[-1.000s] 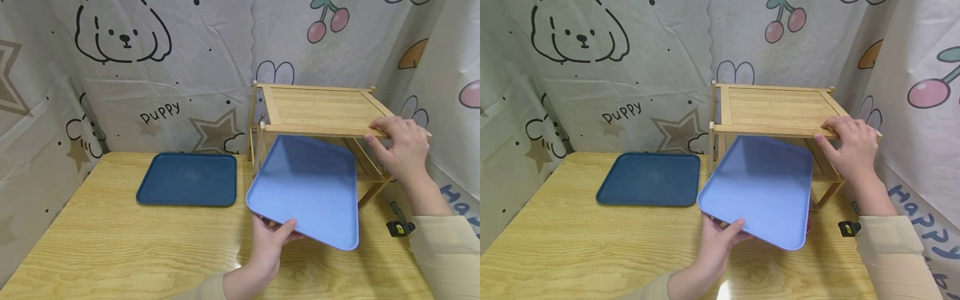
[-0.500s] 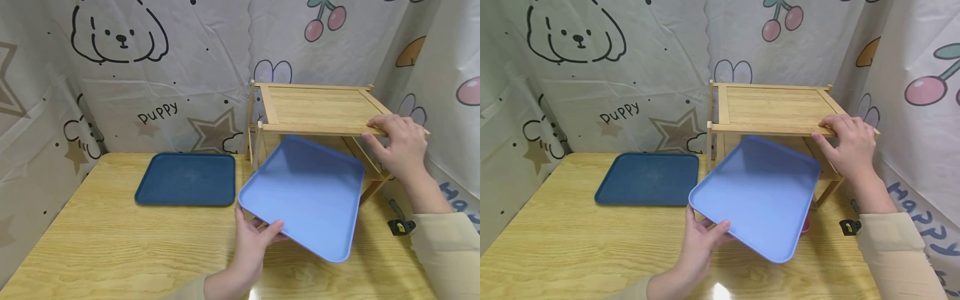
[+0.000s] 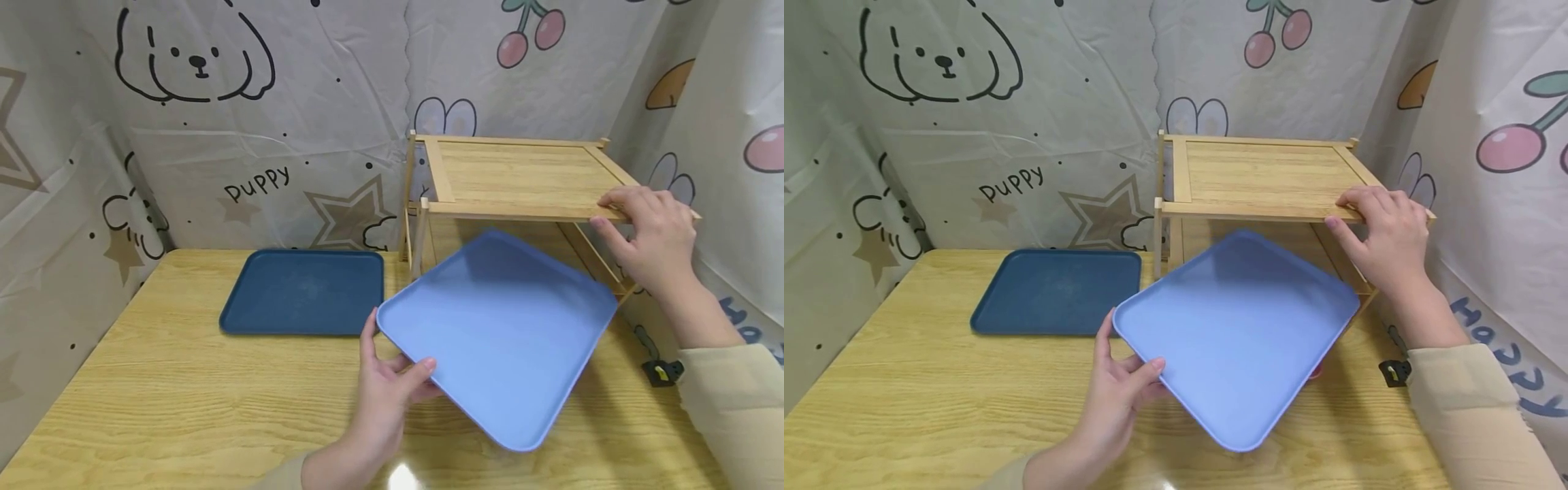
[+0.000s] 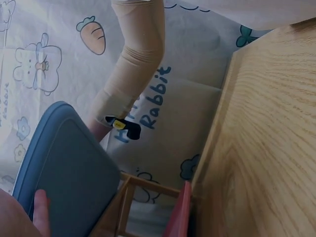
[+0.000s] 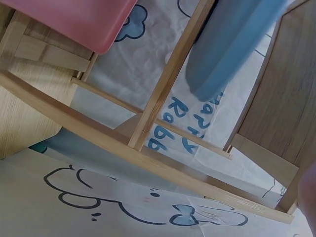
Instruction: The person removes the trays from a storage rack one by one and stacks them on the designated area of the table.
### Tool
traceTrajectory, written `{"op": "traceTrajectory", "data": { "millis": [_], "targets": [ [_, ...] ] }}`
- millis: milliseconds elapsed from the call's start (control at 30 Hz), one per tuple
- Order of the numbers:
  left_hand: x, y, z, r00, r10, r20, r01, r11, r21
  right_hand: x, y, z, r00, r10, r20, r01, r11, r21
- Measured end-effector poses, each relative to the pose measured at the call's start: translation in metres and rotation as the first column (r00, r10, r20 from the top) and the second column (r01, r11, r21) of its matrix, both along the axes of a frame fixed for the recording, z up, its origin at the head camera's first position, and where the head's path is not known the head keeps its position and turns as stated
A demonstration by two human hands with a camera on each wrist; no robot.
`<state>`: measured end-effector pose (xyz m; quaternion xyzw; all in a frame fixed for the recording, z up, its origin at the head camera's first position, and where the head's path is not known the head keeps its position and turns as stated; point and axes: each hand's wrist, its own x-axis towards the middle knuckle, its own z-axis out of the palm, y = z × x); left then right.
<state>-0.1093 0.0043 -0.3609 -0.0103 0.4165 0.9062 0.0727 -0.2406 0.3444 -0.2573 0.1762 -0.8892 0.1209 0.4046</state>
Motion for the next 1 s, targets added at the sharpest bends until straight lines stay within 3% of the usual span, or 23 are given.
{"op": "traceTrajectory", "data": {
  "millis": [267, 733, 867, 1000],
  "targets": [
    [-0.006, -0.023, 0.008, 0.998, -0.025, -0.049, 0.021, 0.996, -0.092, 0.0, 0.0, 0.001, 1.0, 0.006, -0.005, -0.006, 1.0, 0.023],
    [-0.02, -0.071, 0.015, 1.0, -0.029, 0.002, 0.028, 0.969, -0.245, 0.0, 0.002, 0.0, 1.0, 0.009, -0.005, -0.009, 1.0, 0.028],
    [-0.024, -0.083, 0.014, 1.0, -0.024, -0.019, 0.016, 0.948, -0.318, -0.001, 0.003, 0.0, 1.0, 0.006, -0.004, -0.006, 0.999, 0.032],
    [-0.028, -0.095, 0.013, 1.0, 0.008, -0.03, -0.02, 0.908, -0.418, -0.002, 0.003, -0.001, 1.0, 0.008, -0.007, -0.008, 0.999, 0.033]
  ]
}}
